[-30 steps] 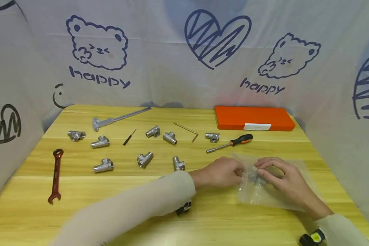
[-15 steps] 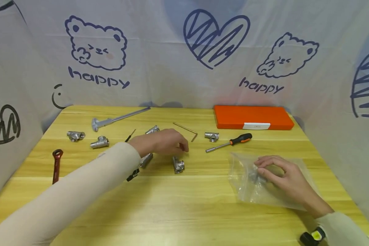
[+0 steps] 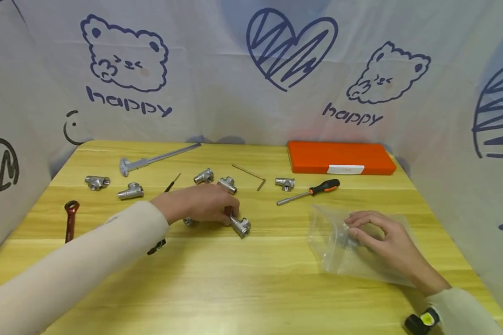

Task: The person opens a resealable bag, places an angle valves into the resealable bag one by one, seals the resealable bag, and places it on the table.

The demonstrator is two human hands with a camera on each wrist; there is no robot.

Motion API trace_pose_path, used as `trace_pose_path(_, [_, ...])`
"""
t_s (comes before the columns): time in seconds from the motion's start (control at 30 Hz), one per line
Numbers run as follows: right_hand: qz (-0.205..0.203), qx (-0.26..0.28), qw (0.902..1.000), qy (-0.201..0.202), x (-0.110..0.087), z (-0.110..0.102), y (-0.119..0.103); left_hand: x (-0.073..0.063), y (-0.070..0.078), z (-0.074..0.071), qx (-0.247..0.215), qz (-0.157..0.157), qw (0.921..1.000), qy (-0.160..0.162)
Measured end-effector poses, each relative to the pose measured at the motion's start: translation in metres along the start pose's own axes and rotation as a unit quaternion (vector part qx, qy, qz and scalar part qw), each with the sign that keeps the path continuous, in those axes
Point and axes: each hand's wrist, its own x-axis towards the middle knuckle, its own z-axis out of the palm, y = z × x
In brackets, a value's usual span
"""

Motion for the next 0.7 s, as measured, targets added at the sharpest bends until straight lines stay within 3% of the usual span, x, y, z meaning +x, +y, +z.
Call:
trace_pose_path(0.17, [-0.002, 0.004, 1.0, 0.006, 0.002, 0.001, -0.001, 0.002, 0.002, 0.007, -0.087, 0.028, 0.9954, 0.026])
trace_pose_path(0.4, [-0.003, 0.01, 0.9999, 0.004, 0.003, 0.002, -0.001, 0.025, 0.023, 0.02, -0.227, 0.03, 0.9686, 0.097])
trace_pose_path(0.53, [0.002, 0.006, 1.0, 0.001, 0.003, 0.001, 0.0, 0.049, 0.05, 0.024, -0.259, 0.028, 0.9569, 0.129])
trace_pose_path(0.7, [-0.006, 0.009, 0.9999, 0.002, 0.005, 0.002, 0.0, 0.081, 0.087, 0.029, -0.245, 0.019, 0.9589, 0.142])
